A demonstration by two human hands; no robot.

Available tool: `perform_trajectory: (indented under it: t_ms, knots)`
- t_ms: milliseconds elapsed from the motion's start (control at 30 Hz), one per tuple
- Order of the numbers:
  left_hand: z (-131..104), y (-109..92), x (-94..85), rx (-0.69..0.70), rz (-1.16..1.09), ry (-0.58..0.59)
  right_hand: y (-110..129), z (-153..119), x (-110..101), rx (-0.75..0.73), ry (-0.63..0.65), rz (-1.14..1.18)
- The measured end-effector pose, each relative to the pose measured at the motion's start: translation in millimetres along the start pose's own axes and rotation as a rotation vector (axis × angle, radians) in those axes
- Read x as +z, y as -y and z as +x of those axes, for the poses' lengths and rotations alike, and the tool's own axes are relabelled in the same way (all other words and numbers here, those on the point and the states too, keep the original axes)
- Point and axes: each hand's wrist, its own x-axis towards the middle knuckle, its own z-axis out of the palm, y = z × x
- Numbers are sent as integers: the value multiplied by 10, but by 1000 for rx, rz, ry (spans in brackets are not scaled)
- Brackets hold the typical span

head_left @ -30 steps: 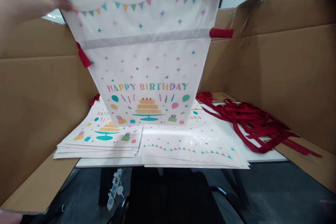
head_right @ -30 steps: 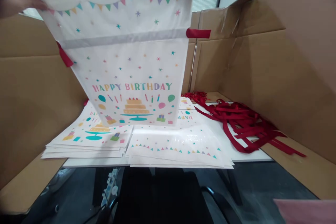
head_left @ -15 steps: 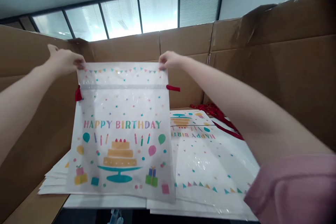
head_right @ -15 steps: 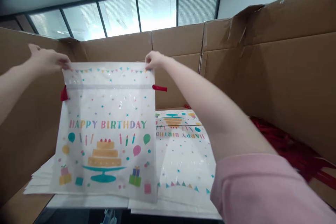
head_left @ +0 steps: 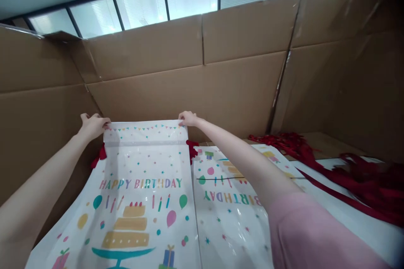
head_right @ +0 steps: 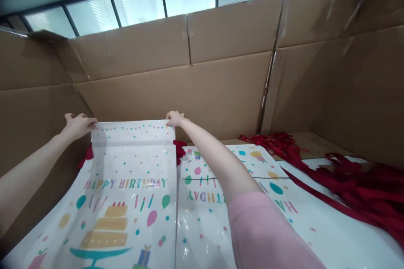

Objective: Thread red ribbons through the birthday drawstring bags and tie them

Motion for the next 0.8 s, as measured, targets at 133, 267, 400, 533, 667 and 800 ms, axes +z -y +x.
perform_trajectory:
  t_ms: [133, 267, 400, 533, 667, 800]
  knots:
    - [118, -124, 374, -16, -1, -8, -195, 193, 331, 12, 32, 57]
    - [117, -315, 631, -44, 18, -29, -314, 289, 572, 8, 39, 104]
    - [-21, -633, 791, -185, -4, -133, -374, 335, 749, 36, 24, 142]
    - [-223, -980, 926, -173, -221, -1, -378, 325, 854, 68, -8, 198]
    - [-362, -1134, 1043, -131, -398, 135, -325, 173, 911, 129, -163, 279]
    - [-428, -1114, 1088, -124, -438, 136, -259, -218, 958, 231, -302, 367]
